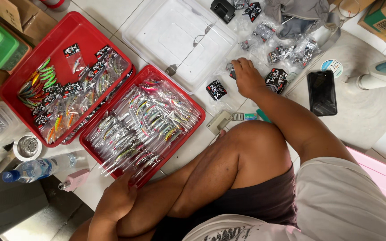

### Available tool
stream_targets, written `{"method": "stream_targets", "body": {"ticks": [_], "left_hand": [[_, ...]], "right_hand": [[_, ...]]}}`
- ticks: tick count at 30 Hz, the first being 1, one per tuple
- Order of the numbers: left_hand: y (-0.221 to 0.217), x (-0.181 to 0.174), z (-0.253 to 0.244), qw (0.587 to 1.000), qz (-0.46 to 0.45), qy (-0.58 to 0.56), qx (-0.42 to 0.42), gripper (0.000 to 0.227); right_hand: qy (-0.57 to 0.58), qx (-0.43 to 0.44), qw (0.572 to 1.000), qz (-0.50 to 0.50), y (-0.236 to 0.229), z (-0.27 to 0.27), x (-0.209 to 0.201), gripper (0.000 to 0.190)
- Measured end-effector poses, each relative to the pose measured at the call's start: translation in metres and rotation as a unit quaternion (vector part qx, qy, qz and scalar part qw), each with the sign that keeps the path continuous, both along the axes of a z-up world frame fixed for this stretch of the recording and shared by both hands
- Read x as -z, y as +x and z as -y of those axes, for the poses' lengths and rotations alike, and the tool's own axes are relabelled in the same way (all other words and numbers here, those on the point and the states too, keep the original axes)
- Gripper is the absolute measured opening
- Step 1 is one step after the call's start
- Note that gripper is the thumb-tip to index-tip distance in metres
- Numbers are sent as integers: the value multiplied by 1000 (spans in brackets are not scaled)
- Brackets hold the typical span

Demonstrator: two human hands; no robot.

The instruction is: The person sits on the floor and sorts through small packaged fishing lures, placing them into red trays and arranging small plastic bags into a clear container.

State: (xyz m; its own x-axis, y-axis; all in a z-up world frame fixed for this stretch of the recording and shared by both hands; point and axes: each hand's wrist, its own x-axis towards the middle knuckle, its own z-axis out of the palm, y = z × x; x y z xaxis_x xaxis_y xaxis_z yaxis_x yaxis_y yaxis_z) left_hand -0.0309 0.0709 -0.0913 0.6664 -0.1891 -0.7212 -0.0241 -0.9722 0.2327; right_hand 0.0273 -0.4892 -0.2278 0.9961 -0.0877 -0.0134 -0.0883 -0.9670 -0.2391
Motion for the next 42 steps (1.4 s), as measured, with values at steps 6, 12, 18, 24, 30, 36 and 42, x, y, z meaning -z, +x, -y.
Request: {"method": "stream_targets", "body": {"ticks": [6, 12, 18, 24, 30, 36, 42], "left_hand": [[5, -6, 2, 999, 7, -22, -31, 58], [5, -8, 5, 998, -22, -29, -53, 59], [9, -6, 2, 998, -17, -50, -45, 61], [10, -22, 13, 995, -47, -38, -78, 60], [14, -20, 16, 996, -55, -34, -69, 61], [15, -29, 19, 994, -52, -40, -83, 59], [14, -17, 13, 997, -40, -29, -62, 56]], "right_hand": [[110, 63, 989, -72, -13, -12, -7, 96], [117, 117, 961, -222, -15, -34, -91, 85], [0, 12, 991, -135, -5, 7, -49, 88], [3, -54, 998, -38, -8, 30, -30, 100], [-19, -155, 977, -148, 22, 36, -55, 113], [-40, -196, 961, -189, 38, 48, -30, 96], [18, -112, 976, -185, 22, 37, -41, 90]]}}
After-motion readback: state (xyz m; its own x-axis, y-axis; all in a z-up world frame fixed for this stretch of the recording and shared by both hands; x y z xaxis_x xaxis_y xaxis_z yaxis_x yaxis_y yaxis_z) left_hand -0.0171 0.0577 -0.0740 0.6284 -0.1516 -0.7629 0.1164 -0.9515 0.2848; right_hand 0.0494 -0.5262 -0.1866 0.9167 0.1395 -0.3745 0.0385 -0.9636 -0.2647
